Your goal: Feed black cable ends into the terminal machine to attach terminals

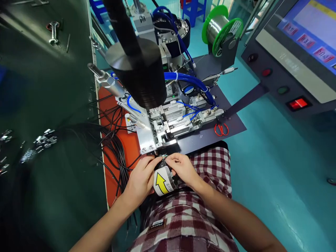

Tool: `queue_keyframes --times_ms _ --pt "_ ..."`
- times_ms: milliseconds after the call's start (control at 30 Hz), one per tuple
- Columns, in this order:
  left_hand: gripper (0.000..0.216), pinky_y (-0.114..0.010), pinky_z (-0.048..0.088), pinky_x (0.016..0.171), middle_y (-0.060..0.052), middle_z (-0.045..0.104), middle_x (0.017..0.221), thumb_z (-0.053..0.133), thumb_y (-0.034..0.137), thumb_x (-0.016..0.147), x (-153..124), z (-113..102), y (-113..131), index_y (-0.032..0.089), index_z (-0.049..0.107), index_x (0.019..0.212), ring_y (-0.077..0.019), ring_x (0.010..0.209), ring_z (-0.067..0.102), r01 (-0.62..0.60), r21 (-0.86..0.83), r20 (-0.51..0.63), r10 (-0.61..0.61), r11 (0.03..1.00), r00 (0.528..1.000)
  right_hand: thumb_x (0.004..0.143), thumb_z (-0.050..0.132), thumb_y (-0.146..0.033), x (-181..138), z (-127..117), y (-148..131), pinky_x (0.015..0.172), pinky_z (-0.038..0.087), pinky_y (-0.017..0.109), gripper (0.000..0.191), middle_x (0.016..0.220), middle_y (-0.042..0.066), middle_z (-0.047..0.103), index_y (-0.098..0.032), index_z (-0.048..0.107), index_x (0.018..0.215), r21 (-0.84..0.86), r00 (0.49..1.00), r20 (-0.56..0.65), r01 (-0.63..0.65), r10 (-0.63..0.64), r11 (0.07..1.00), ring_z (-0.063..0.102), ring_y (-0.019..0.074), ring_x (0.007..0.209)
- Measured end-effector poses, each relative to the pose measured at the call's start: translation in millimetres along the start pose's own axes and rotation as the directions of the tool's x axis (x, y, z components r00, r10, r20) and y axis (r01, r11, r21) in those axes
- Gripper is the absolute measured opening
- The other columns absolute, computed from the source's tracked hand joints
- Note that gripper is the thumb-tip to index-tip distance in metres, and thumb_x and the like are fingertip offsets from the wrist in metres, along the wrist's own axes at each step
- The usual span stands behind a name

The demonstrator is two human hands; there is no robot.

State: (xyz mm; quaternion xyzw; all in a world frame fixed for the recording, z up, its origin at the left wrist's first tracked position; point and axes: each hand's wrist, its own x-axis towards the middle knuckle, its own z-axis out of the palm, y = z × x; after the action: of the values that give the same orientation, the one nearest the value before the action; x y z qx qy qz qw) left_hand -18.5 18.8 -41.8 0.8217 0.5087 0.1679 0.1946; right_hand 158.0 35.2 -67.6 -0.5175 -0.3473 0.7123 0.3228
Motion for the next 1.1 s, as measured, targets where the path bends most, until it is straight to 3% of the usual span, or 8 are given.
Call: queue_keyframes --times_ms 133,233,333,433,567,700,900,1100 --pt "0.04 -0.035 0.052 0.08 -0.011 0.06 0.101 0.039 0.005 0.087 -0.2 0.6 -0.9 0.014 0.057 0.12 -0.0216 0.094 0.057 0.01 -0.025 -0.009 -0.01 1.0 1.0 0.084 0.059 -0.037 -8.1 10.1 -1.2 0.05 0.039 0.025 0.02 0.063 -0.001 0.053 -0.018 0.059 0.076 -0.265 0.971 -0.134 0.155 -0.196 0.952 0.047 0.0122 0.053" --pt "0.04 -0.035 0.052 0.08 -0.011 0.061 0.1 0.038 0.004 0.086 0.4 0.5 -0.9 0.014 0.058 0.119 -0.0214 0.093 0.057 -0.003 -0.027 -0.018 0.002 1.0 1.0 0.089 0.052 -0.028 -11.6 10.1 -11.8 0.062 0.042 0.029 0.016 0.073 0.003 0.058 -0.019 0.06 0.078 -0.61 0.894 -0.089 0.3 -0.439 0.734 0.052 0.0155 0.064" --pt "0.039 -0.035 0.052 0.08 -0.011 0.061 0.099 0.038 0.004 0.086 0.6 0.4 -0.7 0.013 0.058 0.118 -0.0215 0.094 0.057 -0.01 -0.03 -0.036 0.009 1.0 0.999 0.09 0.048 -0.024 -12.1 6.8 -20.6 0.068 0.041 0.031 0.016 0.077 0.005 0.06 -0.02 0.059 0.08 -0.724 0.861 0.011 0.358 -0.509 0.59 0.054 0.0167 0.068" --pt "0.038 -0.036 0.053 0.081 -0.012 0.06 0.1 0.039 0.004 0.087 0.2 0.8 -1.0 0.011 0.058 0.118 -0.022 0.095 0.057 -0.014 -0.026 -0.048 0.013 1.0 0.999 0.087 0.05 -0.025 -7.0 4.6 -20.6 0.062 0.04 0.029 0.014 0.073 0.003 0.058 -0.02 0.057 0.077 -0.627 0.897 -0.024 0.33 -0.441 0.706 0.052 0.0153 0.064" --pt "0.037 -0.036 0.053 0.081 -0.011 0.06 0.1 0.04 0.004 0.087 0.0 1.3 -1.4 0.013 0.058 0.118 -0.0219 0.095 0.057 -0.018 -0.023 -0.051 0.017 1.0 0.999 0.084 0.054 -0.031 4.1 2.0 -13.4 0.046 0.034 0.023 0.015 0.051 -0.006 0.047 -0.019 0.054 0.075 -0.186 0.991 -0.009 0.128 -0.132 0.974 0.042 0.0104 0.044" --pt "0.037 -0.035 0.053 0.081 -0.012 0.06 0.098 0.039 0.003 0.087 0.7 1.1 -0.7 0.012 0.059 0.117 -0.0216 0.095 0.057 -0.026 -0.033 -0.066 0.024 0.999 0.998 0.083 0.057 -0.038 10.2 -5.5 -8.1 0.047 0.034 0.022 0.022 0.05 -0.007 0.048 -0.017 0.055 0.076 -0.063 0.998 0.025 0.051 -0.05 0.997 0.042 0.0085 0.042" --pt "0.039 -0.035 0.053 0.08 -0.01 0.06 0.1 0.039 0.004 0.087 0.0 1.7 -1.5 0.016 0.059 0.118 -0.0211 0.095 0.057 -0.016 -0.04 -0.082 0.013 0.999 0.997 0.09 0.049 -0.047 13.7 -6.0 0.1 0.051 0.039 0.023 0.032 0.054 -0.006 0.05 -0.019 0.053 0.076 -0.191 0.989 -0.018 0.138 -0.144 0.972 0.049 0.0103 0.047" --pt "0.041 -0.034 0.052 0.08 -0.01 0.06 0.101 0.038 0.003 0.087 -1.1 2.4 -2.9 0.017 0.058 0.12 -0.0211 0.096 0.057 -0.017 -0.062 -0.078 0.012 0.998 0.997 0.091 0.05 -0.043 15.2 4.1 -2.1 0.047 0.037 0.024 0.026 0.052 -0.006 0.047 -0.02 0.051 0.079 -0.219 0.984 0.008 0.177 -0.179 0.96 0.046 0.0114 0.046"
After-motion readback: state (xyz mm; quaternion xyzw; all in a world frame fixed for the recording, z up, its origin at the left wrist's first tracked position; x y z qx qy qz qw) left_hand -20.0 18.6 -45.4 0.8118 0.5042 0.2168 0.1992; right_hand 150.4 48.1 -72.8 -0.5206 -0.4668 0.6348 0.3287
